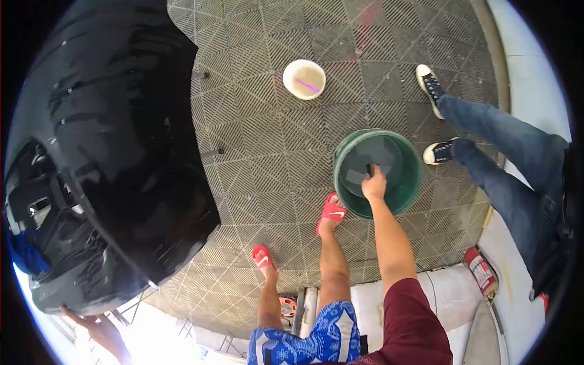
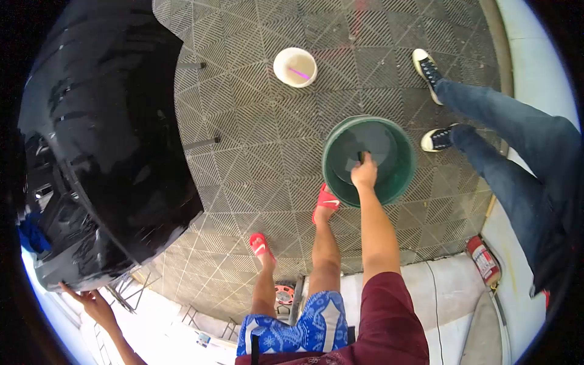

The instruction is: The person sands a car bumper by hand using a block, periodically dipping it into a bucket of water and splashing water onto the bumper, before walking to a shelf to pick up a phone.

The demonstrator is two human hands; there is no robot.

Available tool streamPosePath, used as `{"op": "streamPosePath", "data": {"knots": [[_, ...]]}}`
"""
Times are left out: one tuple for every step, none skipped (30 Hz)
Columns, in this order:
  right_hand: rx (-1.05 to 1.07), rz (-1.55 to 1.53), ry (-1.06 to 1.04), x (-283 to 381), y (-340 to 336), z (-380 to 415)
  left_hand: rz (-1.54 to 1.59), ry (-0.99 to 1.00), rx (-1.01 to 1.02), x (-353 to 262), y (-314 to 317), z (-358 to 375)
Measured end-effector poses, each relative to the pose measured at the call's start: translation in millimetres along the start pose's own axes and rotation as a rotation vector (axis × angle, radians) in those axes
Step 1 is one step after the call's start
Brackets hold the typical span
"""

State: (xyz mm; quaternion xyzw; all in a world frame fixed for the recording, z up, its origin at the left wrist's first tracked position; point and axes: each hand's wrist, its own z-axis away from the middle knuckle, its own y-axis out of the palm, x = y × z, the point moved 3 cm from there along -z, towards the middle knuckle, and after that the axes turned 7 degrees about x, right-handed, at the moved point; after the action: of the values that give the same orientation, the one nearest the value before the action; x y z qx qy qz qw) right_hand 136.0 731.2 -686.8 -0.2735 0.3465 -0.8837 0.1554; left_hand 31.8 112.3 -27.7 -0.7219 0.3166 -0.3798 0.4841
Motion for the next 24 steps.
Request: {"op": "streamPosePath", "data": {"knots": [[-0.059, 0.065, -0.019, -1.3, 5.6, -3.3, -0.01, 0.065, -0.052, 20.0, 5.4, -8.1], [-0.078, 0.159, -0.08, -4.9, 13.6, -5.9, 0.002, 0.109, -0.077, 3.0, 6.2, -2.6], [-0.1, 0.25, -0.147, -18.1, 27.0, -12.1, -0.012, 0.111, -0.091, 4.5, 10.3, -3.4], [-0.072, 0.309, -0.193, -30.1, 42.3, -21.0, -0.04, 0.151, -0.128, 9.1, 11.9, -6.6], [0.072, 0.427, -0.177, -30.5, 45.6, -19.5, -0.067, 0.193, -0.166, 10.9, 10.7, -9.4], [0.121, 0.401, -0.215, -35.1, 51.0, -19.8, -0.111, 0.282, -0.224, 6.1, 11.8, -9.8], [0.17, 0.378, -0.251, -38.4, 54.4, -17.9, -0.12, 0.284, -0.24, 11.8, 9.7, -12.0], [0.174, 0.367, -0.253, -38.0, 53.9, -13.5, -0.222, 0.235, -0.221, 23.5, 5.2, -17.0], [0.105, 0.28, -0.346, -33.7, 46.8, -6.4, -0.319, 0.184, -0.199, 33.3, 0.6, -20.9], [0.03, 0.196, -0.437, -28.8, 34.2, 2.7, -0.344, 0.269, -0.277, 20.6, -1.1, -13.2], [0.021, 0.196, -0.443, -24.3, 19.4, 13.2, -0.386, 0.211, -0.356, 0.2, 1.9, -4.0], [-0.02, 0.169, -0.539, -15.1, 1.6, 25.6, -0.384, 0.293, -0.379, -16.1, 2.9, 0.8], [-0.064, 0.138, -0.645, 0.1, -17.8, 38.2, -0.384, 0.366, -0.411, -23.9, -0.4, 2.1], [-0.064, 0.188, -0.714, 12.4, -39.7, 54.2, -0.312, 0.338, -0.31, -14.7, -3.6, -1.4], [-0.062, 0.232, -0.792, 27.0, -63.9, 73.3, -0.246, 0.302, -0.219, -0.9, -7.8, -4.7], [-0.047, 0.261, -0.862, 48.1, -91.2, 95.7, -0.247, 0.405, -0.252, -2.1, -10.5, -4.4], [-0.031, 0.289, -0.936, 68.3, -119.4, 119.3, -0.257, 0.505, -0.283, -10.6, -10.5, -4.4], [-0.031, 0.319, -0.994, 87.8, -144.4, 141.9, -0.15, 0.602, -0.317, -18.0, -14.9, -4.3], [-0.034, 0.352, -1.054, 111.2, -166.8, 168.0, -0.002, 0.597, -0.298, -13.2, -8.2, -3.2], [-0.02, 0.374, -1.081, 139.9, -191.5, 200.1, -0.134, 0.644, -0.212, -18.3, -10.9, 1.4], [-0.012, 0.403, -1.106, 166.8, -218.1, 225.7, -0.203, 0.775, -0.237, -34.6, -16.8, 14.2], [-0.041, 0.408, -1.159, 206.6, -242.6, 252.7, -0.121, 0.859, -0.168, -40.9, -20.8, 20.8], [-0.043, 0.469, -1.195, 242.0, -264.5, 291.6, -0.03, 0.906, -0.058, -46.5, -26.4, 28.6], [-0.047, 0.538, -1.215, 269.6, -286.2, 337.6, 0.04, 0.947, -0.055, -50.1, -31.0, 41.3]]}}
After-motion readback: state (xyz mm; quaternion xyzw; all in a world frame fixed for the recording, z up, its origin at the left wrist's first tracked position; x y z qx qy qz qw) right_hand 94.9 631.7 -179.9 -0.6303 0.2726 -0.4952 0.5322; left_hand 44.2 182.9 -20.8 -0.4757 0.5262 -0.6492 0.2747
